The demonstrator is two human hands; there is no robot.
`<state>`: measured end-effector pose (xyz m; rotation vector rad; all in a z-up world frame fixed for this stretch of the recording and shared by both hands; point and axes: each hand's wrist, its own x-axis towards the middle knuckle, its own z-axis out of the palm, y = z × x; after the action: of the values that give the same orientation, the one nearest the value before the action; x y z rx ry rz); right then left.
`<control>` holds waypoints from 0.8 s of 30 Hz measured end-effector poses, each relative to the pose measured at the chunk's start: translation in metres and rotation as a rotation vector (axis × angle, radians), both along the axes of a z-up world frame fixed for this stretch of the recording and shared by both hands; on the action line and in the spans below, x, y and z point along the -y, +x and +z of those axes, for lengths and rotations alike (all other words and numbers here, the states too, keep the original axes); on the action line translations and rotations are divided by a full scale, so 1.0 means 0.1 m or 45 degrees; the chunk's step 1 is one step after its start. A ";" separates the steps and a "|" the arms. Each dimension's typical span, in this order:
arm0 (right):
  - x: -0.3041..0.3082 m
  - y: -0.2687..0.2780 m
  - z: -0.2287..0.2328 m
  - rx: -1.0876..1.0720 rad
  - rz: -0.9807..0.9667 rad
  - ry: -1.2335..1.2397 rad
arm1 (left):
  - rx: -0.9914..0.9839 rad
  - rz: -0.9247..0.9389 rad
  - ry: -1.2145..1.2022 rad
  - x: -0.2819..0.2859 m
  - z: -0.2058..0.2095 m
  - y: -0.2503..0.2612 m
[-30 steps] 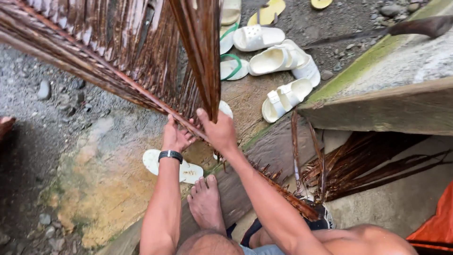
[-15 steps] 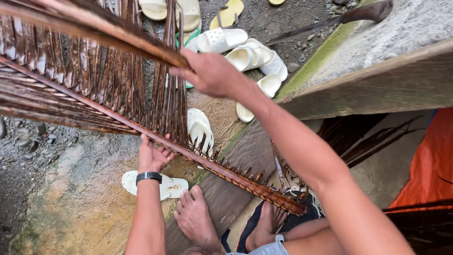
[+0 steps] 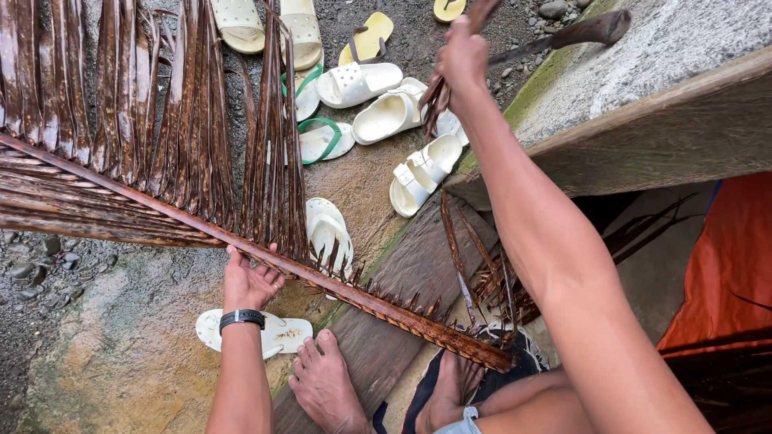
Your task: The person sits on a low wooden platform and strips the leaflets from a palm frond by hand. They pull the leaflets off the central rachis and place them into a pile, repeating the process for multiple fronds.
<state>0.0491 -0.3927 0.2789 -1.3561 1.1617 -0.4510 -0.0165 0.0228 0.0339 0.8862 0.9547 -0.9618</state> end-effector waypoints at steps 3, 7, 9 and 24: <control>-0.30 -0.02 0.03 -0.425 0.756 -0.333 | -0.012 -0.012 0.032 0.00 -0.04 0.01; -0.69 -0.12 0.23 -0.525 1.427 -0.492 | -0.018 -0.028 0.042 -0.05 -0.09 0.00; -0.88 -0.11 0.39 -0.487 1.913 -0.458 | -0.016 -0.012 0.048 -0.05 -0.18 0.01; -0.08 0.33 0.65 -0.393 1.701 -1.610 | -0.003 0.000 0.007 -0.04 -0.08 -0.01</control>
<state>0.0825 -0.3851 0.3441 -2.9599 -0.1899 0.1085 -0.0170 0.0265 0.0263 0.8901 0.9599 -0.9606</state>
